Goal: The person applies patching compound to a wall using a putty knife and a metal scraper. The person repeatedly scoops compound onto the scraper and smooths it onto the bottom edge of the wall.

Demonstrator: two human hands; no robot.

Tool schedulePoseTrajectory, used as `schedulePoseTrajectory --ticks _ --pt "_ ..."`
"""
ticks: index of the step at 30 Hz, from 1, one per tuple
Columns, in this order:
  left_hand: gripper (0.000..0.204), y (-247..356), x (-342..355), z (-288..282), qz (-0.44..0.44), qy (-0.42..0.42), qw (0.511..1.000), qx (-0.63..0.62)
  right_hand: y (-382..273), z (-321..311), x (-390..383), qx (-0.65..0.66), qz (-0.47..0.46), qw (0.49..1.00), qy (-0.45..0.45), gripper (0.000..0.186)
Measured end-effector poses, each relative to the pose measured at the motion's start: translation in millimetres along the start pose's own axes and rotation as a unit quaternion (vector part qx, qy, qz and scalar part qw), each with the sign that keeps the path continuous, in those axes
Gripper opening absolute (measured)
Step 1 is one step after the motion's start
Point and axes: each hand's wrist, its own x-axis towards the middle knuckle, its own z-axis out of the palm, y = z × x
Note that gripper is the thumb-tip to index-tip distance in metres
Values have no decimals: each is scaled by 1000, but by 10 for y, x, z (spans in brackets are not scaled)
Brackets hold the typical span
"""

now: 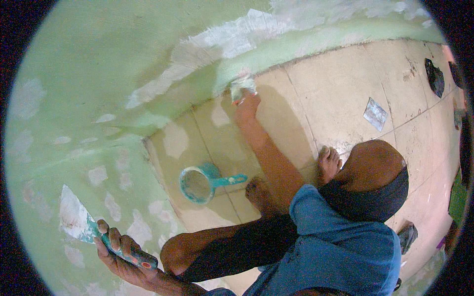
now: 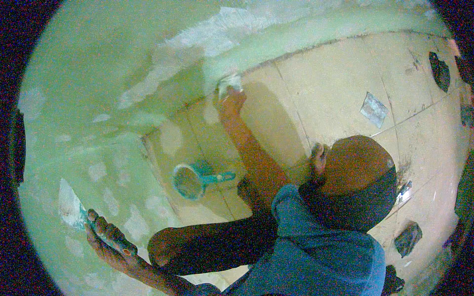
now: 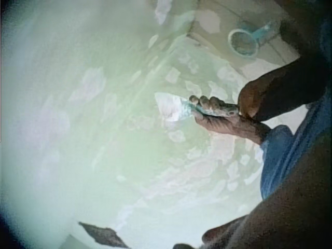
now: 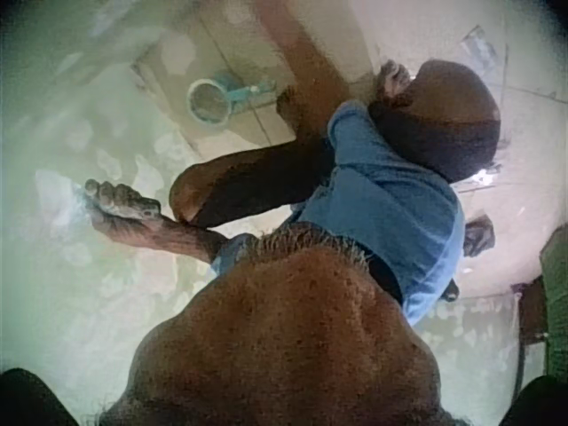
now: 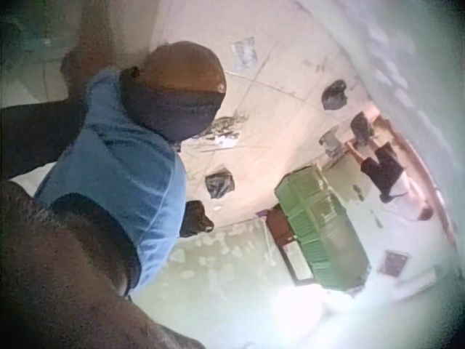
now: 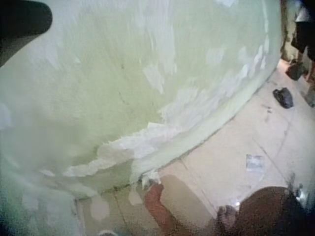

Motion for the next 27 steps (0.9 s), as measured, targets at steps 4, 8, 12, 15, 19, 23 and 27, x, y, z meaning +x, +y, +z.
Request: schedulePoseTrajectory --ticks 4,8,12,15,19,23,27 --pt "42 -100 -118 18 64 54 989 125 -126 137 207 109 62 992 34 13" --pt "31 -341 -77 108 138 218 962 88 -234 200 2 48 -32 997 -42 16" --pt "28 -385 29 245 89 237 966 59 -375 284 -551 14 -137 990 -24 20" --pt "26 -437 115 235 87 237 965 72 -293 49 -359 65 -21 997 -46 21" --pt "27 -471 130 275 129 270 952 66 -98 -236 119 173 77 982 6 17" --pt "27 -456 246 221 24 158 987 18 78 -27 669 -185 -284 940 45 28" --pt "27 -362 177 137 0 122 992 -13 -364 596 -372 -44 -83 996 -8 36"
